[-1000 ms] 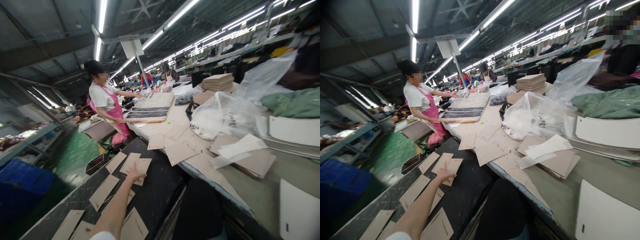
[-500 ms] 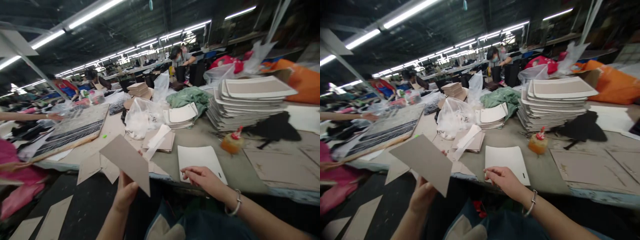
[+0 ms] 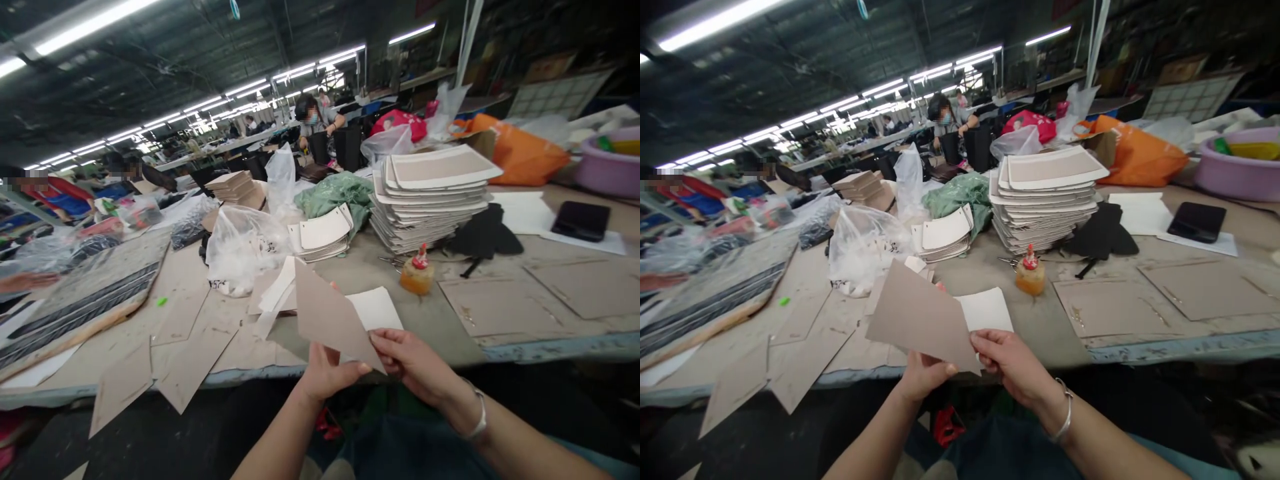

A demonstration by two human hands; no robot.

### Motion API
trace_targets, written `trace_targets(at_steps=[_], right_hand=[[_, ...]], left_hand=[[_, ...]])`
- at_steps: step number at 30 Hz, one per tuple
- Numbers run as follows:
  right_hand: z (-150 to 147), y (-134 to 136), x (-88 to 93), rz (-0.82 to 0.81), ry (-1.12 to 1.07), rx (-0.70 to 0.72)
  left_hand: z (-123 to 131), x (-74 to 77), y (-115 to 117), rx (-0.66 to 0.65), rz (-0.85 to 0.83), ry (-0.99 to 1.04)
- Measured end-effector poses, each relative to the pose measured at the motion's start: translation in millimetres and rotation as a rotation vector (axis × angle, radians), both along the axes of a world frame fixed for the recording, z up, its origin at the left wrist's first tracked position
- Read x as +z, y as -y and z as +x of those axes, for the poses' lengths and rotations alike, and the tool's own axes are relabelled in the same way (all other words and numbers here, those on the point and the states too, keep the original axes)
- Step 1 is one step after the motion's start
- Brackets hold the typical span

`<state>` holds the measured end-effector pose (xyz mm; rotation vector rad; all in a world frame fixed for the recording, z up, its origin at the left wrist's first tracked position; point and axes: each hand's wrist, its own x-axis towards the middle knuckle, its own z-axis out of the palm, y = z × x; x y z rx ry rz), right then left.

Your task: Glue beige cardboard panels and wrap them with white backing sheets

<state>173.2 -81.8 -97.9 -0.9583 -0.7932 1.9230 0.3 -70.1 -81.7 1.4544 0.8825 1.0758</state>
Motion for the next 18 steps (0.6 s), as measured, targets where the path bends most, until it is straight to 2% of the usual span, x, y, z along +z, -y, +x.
trace_targets(at_steps=[4,6,8,10,12,14,18], right_hand=[[10,-6,0.9,-0.077,-0.08,-0.084],[20,-12,4.6,-0.081,-0.079,-0.152],[35,-19,8.2,-0.03,0.008,-0.26],[51,-25,9.5,0.044,0.166,-0.345],[65,-29,7.4,0.095,0.31,-0.36],[72,-30,2.6,0.11,0.401,-0.324],[71,-32,-7.6,0.082,0.506,-0.262]], left_hand=[[0,0.0,-3,-0.174,-0.089,-0.116],[-6,-1.6,-8,-0.191,-0.101,-0.132],[-18,-4.6,-16,-0.049,-0.099,-0.132],[-33,-6.9,-26,0.186,-0.126,-0.069],[-47,-7.1,-35,0.346,-0.167,0.002],[-55,-5.9,-40,0.371,-0.183,-0.011],[-56,-6.2,-41,0.297,-0.178,-0.266]])
